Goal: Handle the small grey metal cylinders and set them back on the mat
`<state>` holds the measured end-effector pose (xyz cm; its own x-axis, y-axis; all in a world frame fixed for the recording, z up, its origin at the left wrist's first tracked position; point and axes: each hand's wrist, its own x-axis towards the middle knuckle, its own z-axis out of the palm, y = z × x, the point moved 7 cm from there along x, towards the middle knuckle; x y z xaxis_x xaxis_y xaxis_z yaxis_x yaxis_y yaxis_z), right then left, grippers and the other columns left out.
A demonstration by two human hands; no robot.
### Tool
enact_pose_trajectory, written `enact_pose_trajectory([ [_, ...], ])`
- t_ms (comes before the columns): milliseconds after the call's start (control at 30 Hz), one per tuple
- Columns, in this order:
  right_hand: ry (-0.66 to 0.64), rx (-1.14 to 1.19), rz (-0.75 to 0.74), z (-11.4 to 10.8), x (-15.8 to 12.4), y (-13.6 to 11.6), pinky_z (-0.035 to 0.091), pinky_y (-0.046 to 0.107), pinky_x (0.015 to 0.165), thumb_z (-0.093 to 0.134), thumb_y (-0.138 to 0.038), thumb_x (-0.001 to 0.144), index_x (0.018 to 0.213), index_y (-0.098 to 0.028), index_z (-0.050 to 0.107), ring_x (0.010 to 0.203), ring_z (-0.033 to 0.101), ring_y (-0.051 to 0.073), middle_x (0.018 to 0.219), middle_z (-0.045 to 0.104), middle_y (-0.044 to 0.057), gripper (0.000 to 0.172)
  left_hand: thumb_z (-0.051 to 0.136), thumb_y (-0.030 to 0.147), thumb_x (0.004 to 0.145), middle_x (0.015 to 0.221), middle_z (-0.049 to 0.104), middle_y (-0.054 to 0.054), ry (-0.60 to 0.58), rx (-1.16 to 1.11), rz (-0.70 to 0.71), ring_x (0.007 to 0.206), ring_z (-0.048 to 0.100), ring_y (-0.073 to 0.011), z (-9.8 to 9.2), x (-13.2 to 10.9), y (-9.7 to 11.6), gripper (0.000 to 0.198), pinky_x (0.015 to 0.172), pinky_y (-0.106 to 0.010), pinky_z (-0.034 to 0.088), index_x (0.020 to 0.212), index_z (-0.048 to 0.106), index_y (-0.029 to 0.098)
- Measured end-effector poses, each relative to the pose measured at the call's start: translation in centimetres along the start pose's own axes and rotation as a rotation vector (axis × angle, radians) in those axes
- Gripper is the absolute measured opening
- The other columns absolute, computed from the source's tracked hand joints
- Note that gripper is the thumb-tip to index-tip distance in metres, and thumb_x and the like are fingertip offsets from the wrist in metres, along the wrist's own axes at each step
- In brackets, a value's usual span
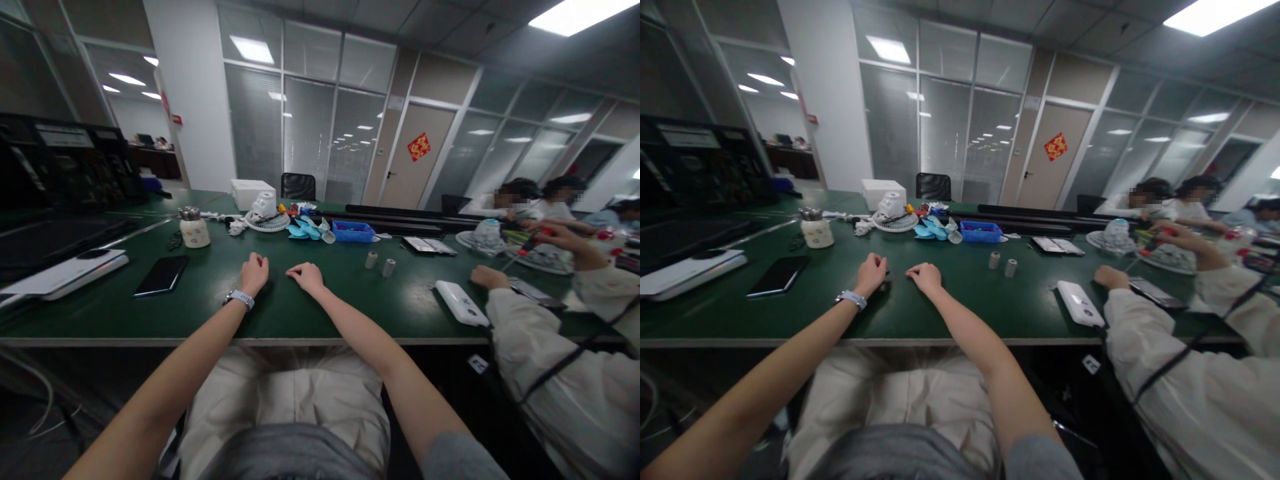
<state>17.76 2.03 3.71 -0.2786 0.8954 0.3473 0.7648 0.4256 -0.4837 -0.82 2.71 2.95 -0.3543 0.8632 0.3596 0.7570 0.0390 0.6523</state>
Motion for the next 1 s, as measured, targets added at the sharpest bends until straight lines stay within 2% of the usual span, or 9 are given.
enact_pose_trajectory([
  [167, -0.02, 0.0, -0.08, -2.6, -1.8, 2.9, 0.047, 0.027, 0.09, 0.063, -0.034, 0.084, 0.098, -0.033, 0.074, 0.097, 0.066, 0.017, 0.1, 0.073, -0.005, 0.018, 0.041, 0.041, 0.087, 0.082, 0.065, -0.009, -0.004, 0.008, 0.001, 0.081, 0.06, -0.0244, 0.1, 0.0, -0.1, 0.024, 0.069, -0.032, 0.04, 0.089, 0.054, 0.021],
  [267, 0.005, 0.01, -0.088, -4.6, -2.6, 4.1, 0.049, 0.027, 0.086, 0.062, -0.031, 0.084, 0.098, -0.033, 0.073, 0.092, 0.067, 0.016, 0.097, 0.073, -0.006, 0.018, 0.04, 0.041, 0.087, 0.083, 0.065, -0.009, -0.008, 0.015, 0.02, 0.081, 0.06, -0.024, 0.1, 0.0, -0.1, 0.024, 0.069, -0.031, 0.04, 0.09, 0.054, 0.021],
  [333, 0.119, -0.014, -0.103, -7.2, -3.0, 5.0, 0.048, 0.028, 0.085, 0.06, -0.032, 0.085, 0.1, -0.032, 0.072, 0.092, 0.067, 0.016, 0.099, 0.073, -0.005, 0.019, 0.039, 0.042, 0.088, 0.082, 0.065, -0.009, -0.013, 0.015, 0.019, 0.081, 0.06, -0.0239, 0.1, 0.0, -0.2, 0.026, 0.068, -0.031, 0.04, 0.09, 0.054, 0.021],
  [433, 0.46, -0.106, -0.043, -13.2, -4.3, 7.6, 0.044, 0.029, 0.091, 0.052, -0.033, 0.09, 0.109, -0.027, 0.069, 0.1, 0.062, 0.018, 0.11, 0.069, 0.001, 0.026, 0.039, 0.043, 0.088, 0.083, 0.065, -0.009, -0.023, 0.017, 0.002, 0.082, 0.06, -0.0239, 0.1, 0.0, -0.1, 0.027, 0.069, -0.031, 0.041, 0.09, 0.055, 0.021],
  [500, 0.653, -0.182, 0.122, -16.9, -5.8, 10.5, 0.042, 0.031, 0.09, 0.048, -0.032, 0.091, 0.113, -0.024, 0.067, 0.101, 0.061, 0.02, 0.11, 0.069, 0.005, 0.03, 0.039, 0.043, 0.088, 0.085, 0.065, -0.01, -0.029, 0.026, 0.0, 0.083, 0.06, -0.0238, 0.1, -0.1, 0.0, 0.027, 0.07, -0.031, 0.041, 0.09, 0.055, 0.021],
  [600, 0.765, -0.243, 0.395, -20.0, -7.9, 14.9, 0.043, 0.032, 0.081, 0.05, -0.029, 0.089, 0.114, -0.023, 0.066, 0.093, 0.061, 0.022, 0.1, 0.071, 0.007, 0.03, 0.041, 0.041, 0.087, 0.086, 0.065, -0.01, -0.043, 0.036, 0.003, 0.083, 0.06, -0.0239, 0.1, -0.1, 0.3, 0.025, 0.07, -0.031, 0.04, 0.09, 0.055, 0.021],
  [767, 0.742, -0.239, 0.592, -20.4, -9.1, 18.3, 0.043, 0.031, 0.075, 0.056, -0.022, 0.084, 0.109, -0.025, 0.068, 0.088, 0.063, 0.022, 0.095, 0.072, 0.006, 0.027, 0.041, 0.041, 0.087, 0.085, 0.066, -0.009, -0.05, 0.026, 0.002, 0.082, 0.06, -0.0238, 0.0, -0.2, 0.4, 0.024, 0.07, -0.031, 0.04, 0.087, 0.054, 0.021],
  [867, 0.733, -0.229, 0.622, -20.2, -8.9, 18.9, 0.044, 0.031, 0.073, 0.057, -0.021, 0.084, 0.108, -0.026, 0.068, 0.087, 0.064, 0.022, 0.095, 0.072, 0.006, 0.028, 0.042, 0.042, 0.087, 0.084, 0.066, -0.009, -0.05, 0.033, 0.01, 0.082, 0.06, -0.0238, -0.1, -0.3, 0.5, 0.024, 0.069, -0.031, 0.04, 0.086, 0.054, 0.021],
  [1000, 0.752, -0.225, 0.577, -20.1, -8.5, 19.1, 0.044, 0.03, 0.074, 0.054, -0.022, 0.085, 0.108, -0.025, 0.068, 0.087, 0.063, 0.021, 0.094, 0.072, 0.006, 0.027, 0.042, 0.042, 0.087, 0.083, 0.065, -0.008, -0.051, 0.04, 0.017, 0.081, 0.06, -0.024, -0.1, -0.4, 0.6, 0.024, 0.069, -0.031, 0.04, 0.086, 0.053, 0.021],
])
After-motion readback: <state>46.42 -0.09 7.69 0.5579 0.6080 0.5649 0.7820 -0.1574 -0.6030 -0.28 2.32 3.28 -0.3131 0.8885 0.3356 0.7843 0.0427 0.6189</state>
